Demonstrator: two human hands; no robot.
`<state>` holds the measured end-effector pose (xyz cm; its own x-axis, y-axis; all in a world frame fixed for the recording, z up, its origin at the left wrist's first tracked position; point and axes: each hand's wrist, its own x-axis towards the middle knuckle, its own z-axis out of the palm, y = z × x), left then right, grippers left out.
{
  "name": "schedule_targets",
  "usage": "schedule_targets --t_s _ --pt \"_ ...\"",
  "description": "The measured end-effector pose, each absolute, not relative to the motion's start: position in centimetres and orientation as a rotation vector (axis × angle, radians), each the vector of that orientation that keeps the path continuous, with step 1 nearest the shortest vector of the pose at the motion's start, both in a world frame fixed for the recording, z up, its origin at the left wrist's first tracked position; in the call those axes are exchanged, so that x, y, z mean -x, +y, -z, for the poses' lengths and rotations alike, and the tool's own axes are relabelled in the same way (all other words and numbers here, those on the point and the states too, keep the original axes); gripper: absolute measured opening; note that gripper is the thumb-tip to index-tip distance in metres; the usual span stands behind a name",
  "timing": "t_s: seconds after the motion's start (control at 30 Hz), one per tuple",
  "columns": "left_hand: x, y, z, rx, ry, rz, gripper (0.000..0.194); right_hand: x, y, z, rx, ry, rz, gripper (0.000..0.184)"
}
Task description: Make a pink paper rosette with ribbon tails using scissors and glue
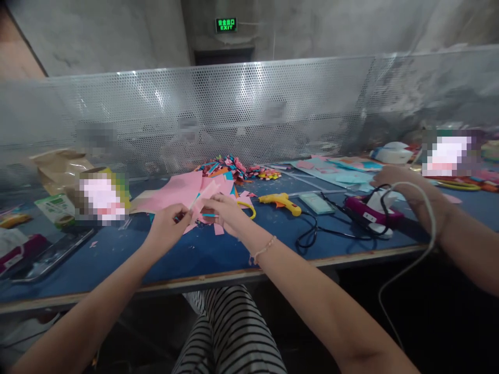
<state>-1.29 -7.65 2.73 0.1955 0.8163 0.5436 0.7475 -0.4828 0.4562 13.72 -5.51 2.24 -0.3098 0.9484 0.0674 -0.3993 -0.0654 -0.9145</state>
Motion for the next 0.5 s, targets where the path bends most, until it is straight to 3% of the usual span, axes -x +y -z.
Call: schedule_targets --t_s 0.5 --pt "-0.8 -1.2 -2.2 -2.075 1.436 -1.287 0.03 -13.7 1.0 -3.1 0.749 -1.223 -1.194 0.011"
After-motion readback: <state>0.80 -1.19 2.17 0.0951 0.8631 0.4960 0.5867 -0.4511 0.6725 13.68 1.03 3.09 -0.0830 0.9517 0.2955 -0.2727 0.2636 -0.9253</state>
